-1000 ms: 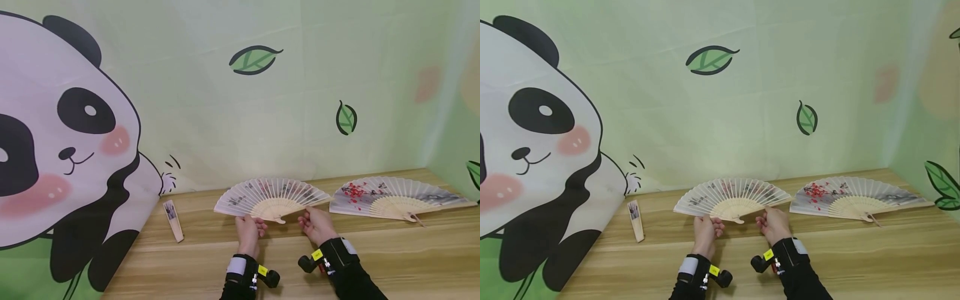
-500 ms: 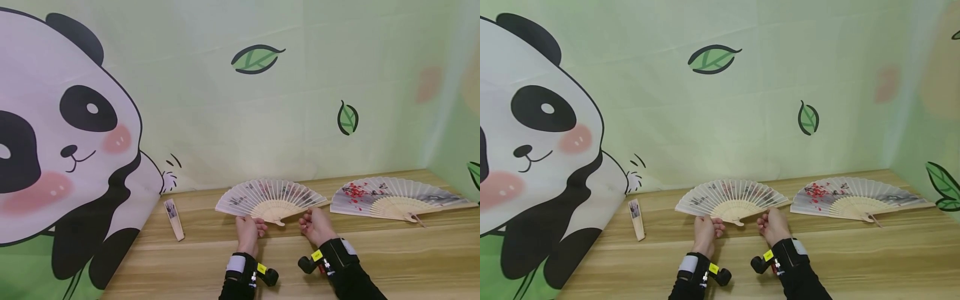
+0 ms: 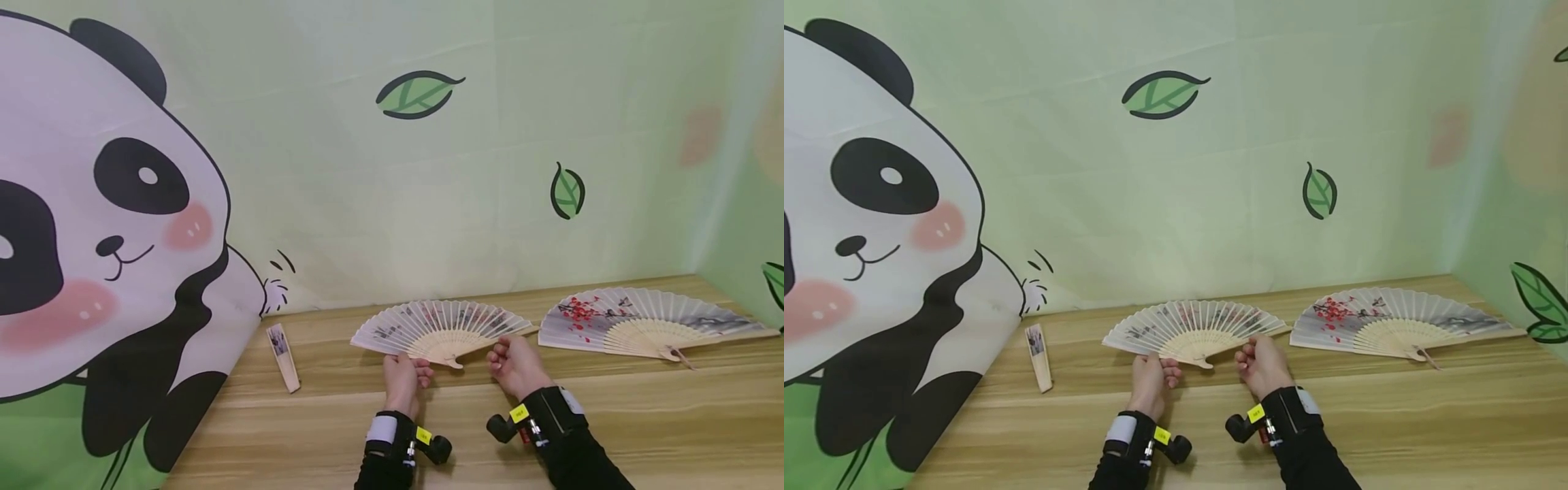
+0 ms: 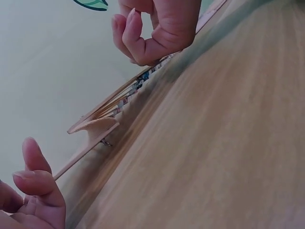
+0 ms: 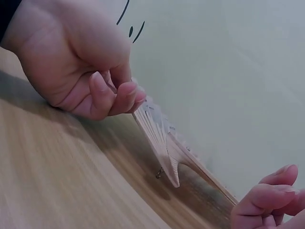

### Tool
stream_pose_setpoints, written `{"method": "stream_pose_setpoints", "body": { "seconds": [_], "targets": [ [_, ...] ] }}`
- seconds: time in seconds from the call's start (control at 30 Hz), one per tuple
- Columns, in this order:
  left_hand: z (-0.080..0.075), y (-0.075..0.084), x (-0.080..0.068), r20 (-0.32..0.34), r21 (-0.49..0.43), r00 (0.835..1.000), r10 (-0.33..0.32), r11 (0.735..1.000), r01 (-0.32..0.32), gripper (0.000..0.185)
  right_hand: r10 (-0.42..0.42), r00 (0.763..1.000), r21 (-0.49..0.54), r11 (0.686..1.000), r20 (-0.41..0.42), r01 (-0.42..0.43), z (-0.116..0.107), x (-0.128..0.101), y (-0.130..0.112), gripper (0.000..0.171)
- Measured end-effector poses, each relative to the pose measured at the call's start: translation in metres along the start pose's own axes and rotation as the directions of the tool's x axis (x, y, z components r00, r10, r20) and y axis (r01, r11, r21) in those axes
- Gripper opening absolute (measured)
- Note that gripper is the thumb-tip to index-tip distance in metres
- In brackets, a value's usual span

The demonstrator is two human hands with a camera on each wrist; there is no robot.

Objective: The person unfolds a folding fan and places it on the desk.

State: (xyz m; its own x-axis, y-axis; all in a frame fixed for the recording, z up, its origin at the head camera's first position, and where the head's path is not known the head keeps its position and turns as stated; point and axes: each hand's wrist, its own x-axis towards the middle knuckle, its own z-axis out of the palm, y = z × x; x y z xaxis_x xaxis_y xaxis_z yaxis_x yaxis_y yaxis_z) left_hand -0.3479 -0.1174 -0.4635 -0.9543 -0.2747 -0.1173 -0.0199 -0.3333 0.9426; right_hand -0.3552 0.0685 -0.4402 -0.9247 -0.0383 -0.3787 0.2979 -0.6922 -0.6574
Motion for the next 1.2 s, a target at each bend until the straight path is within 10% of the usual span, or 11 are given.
{"method": "stream_pose_setpoints", "body": {
  "seconds": [0.37, 1.2],
  "targets": [
    [-0.008, 0.007, 0.003, 0.042, -0.017, 0.993, -0.113, 0.993, 0.114, 0.025, 0.007, 1.0, -0.021, 1.0, 0.002, -0.007, 0.002, -0.004, -0.004, 0.004],
    [-0.04, 0.033, 0.02, -0.019, -0.071, 0.995, -0.096, 0.993, 0.095, 0.027, 0.118, 0.989, 0.03, 0.992, 0.088, -0.121, 0.016, -0.016, -0.01, 0.007]
  ]
}}
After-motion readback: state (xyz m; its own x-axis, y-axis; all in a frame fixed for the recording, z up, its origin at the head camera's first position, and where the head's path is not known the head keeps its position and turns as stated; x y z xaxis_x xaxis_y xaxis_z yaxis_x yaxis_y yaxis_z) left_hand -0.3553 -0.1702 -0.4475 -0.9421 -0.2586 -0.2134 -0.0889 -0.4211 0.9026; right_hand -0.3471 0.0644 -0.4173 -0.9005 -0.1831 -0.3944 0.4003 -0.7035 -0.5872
